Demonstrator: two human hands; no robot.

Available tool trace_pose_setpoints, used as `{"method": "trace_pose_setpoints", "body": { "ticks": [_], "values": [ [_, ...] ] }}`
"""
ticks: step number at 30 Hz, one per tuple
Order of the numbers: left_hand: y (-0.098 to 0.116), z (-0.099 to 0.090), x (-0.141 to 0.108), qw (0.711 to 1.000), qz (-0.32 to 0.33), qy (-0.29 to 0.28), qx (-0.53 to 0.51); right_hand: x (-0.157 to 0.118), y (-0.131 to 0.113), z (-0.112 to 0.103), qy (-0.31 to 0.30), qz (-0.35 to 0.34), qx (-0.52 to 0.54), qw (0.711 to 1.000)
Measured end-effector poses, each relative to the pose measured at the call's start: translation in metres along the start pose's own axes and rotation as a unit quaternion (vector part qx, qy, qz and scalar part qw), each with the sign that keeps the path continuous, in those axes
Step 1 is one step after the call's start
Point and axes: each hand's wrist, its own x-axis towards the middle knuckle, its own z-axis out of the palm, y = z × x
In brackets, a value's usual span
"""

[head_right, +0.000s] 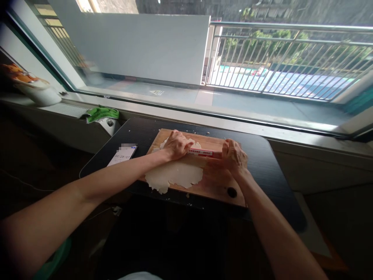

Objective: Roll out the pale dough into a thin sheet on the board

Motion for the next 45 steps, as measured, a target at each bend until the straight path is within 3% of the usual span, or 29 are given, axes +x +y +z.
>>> {"method": "trace_pose_setpoints", "body": {
  "ticks": [3,7,10,13,17,21,23,25,28,31,35,39,41,45],
  "values": [
    [-0.027,-0.016,-0.011,1.0,0.003,-0.004,0.022,-0.003,-0.026,0.0,0.01,-0.04,0.017,0.999],
    [-0.059,-0.031,-0.028,0.996,-0.004,-0.057,0.075,-0.011,-0.07,0.003,-0.078,-0.057,0.009,0.995],
    [-0.06,-0.024,-0.037,0.992,-0.032,-0.087,0.081,-0.016,-0.098,0.012,-0.092,-0.107,-0.028,0.99],
    [-0.054,-0.009,-0.036,0.996,-0.059,-0.056,0.044,-0.017,-0.111,0.024,-0.065,-0.145,-0.031,0.987],
    [-0.06,0.002,-0.007,0.993,-0.101,-0.054,0.015,0.01,-0.117,0.035,-0.071,-0.117,-0.018,0.99],
    [-0.07,-0.001,0.022,0.984,-0.163,-0.074,0.005,0.042,-0.119,0.035,-0.107,-0.047,-0.016,0.993],
    [-0.068,-0.002,0.016,0.983,-0.163,-0.086,0.0,0.037,-0.118,0.033,-0.128,-0.068,-0.013,0.989],
    [-0.06,-0.002,-0.004,0.985,-0.136,-0.103,-0.001,0.018,-0.114,0.032,-0.15,-0.133,-0.01,0.98],
    [-0.051,-0.001,-0.026,0.99,-0.106,-0.091,0.01,-0.003,-0.11,0.032,-0.127,-0.199,-0.021,0.971],
    [-0.055,-0.001,-0.01,0.988,-0.137,-0.071,0.011,0.013,-0.114,0.037,-0.092,-0.162,-0.033,0.982],
    [-0.065,-0.004,0.02,0.977,-0.199,-0.071,0.007,0.044,-0.12,0.041,-0.131,-0.078,-0.024,0.988],
    [-0.055,-0.004,-0.006,0.986,-0.135,-0.098,-0.002,0.019,-0.114,0.038,-0.152,-0.161,-0.021,0.975],
    [-0.051,-0.003,-0.017,0.991,-0.109,-0.079,0.0,0.01,-0.112,0.038,-0.138,-0.182,-0.024,0.973],
    [-0.061,-0.001,0.008,0.984,-0.178,-0.017,0.01,0.037,-0.118,0.042,-0.142,-0.109,-0.021,0.984]
  ]
}}
